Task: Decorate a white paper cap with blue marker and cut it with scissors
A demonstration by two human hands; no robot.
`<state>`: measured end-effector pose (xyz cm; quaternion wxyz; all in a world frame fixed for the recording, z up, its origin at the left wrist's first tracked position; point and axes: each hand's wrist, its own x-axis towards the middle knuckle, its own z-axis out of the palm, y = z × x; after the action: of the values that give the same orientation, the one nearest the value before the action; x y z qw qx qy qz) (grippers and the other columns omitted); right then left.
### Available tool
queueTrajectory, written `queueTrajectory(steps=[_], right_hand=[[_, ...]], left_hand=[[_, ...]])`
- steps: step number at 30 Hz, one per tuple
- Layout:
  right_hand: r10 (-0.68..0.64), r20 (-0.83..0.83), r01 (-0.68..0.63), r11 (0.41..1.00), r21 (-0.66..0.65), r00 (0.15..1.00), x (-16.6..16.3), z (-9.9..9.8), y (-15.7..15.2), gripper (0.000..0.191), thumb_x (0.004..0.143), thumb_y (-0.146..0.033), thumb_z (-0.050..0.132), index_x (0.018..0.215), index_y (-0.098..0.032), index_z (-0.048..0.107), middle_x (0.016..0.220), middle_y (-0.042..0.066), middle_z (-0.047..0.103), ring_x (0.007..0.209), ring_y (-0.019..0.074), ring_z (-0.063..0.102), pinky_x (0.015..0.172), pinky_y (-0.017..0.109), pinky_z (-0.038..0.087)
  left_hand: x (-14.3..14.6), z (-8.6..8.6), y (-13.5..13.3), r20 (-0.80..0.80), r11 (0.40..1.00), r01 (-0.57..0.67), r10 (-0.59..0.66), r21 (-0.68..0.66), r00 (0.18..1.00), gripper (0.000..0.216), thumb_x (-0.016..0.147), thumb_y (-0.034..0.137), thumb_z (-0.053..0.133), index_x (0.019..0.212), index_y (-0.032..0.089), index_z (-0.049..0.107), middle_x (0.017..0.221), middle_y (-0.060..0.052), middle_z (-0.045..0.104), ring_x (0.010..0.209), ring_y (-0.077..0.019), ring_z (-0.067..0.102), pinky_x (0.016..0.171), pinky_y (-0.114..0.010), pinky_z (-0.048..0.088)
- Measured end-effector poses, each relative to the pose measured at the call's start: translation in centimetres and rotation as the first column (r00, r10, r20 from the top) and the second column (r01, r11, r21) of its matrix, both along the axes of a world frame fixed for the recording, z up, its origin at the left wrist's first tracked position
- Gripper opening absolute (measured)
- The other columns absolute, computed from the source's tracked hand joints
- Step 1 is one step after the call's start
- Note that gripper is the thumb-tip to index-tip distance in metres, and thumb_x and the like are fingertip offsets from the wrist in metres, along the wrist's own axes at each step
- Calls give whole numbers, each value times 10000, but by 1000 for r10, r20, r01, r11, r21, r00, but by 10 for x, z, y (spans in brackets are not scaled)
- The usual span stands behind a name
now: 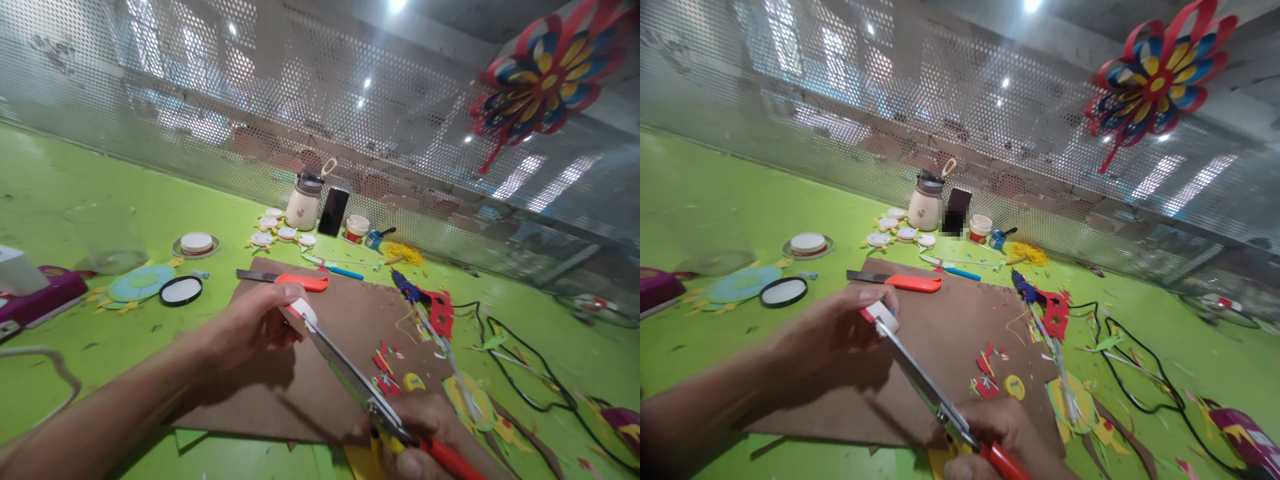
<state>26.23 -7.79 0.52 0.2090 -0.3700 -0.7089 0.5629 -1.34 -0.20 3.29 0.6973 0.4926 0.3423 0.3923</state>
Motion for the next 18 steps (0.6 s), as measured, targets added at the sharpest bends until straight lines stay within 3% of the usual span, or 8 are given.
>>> queueTrajectory(steps=[3, 6, 13, 18], right_hand=[[12, 30, -13, 1000, 7, 999, 1, 5, 1, 569, 781, -744, 684, 870, -196, 812, 642, 12, 513, 593, 142, 467, 554, 243, 442], [10, 96, -11, 1000, 15, 995, 3, 12, 1, 523, 784, -698, 709, 857, -190, 814, 634, -1, 494, 593, 125, 441, 551, 218, 420], [-239, 190, 234, 971, 46, 952, 3, 18, -3, 405, 866, -451, 687, 1148, -171, 763, 728, 12, 593, 674, 142, 568, 670, 240, 510], [-272, 157, 278, 960, -20, 949, 6, 20, -11, 461, 876, -564, 657, 1102, -178, 767, 780, 48, 659, 711, 169, 636, 728, 283, 558]], left_hand=[[-1, 1, 2, 14, 998, -63, 63, 10, 998, 386, 757, 550, 672, 730, 165, 653, 625, -19, 615, 548, -138, 481, 514, -246, 308], [-1, 2, 1, 44, 1000, -23, 23, 19, 999, 389, 727, 540, 710, 757, 155, 664, 635, -17, 617, 560, -143, 497, 527, -250, 335], [-3, 3, 3, 99, 994, 3, -14, 112, 995, 377, 753, 508, 774, 861, 150, 721, 756, -32, 675, 667, -156, 564, 573, -244, 409], [-6, 0, 5, 146, 993, 24, -41, 118, 988, 358, 803, 500, 769, 987, 196, 721, 828, -30, 714, 734, -170, 603, 652, -258, 445]])
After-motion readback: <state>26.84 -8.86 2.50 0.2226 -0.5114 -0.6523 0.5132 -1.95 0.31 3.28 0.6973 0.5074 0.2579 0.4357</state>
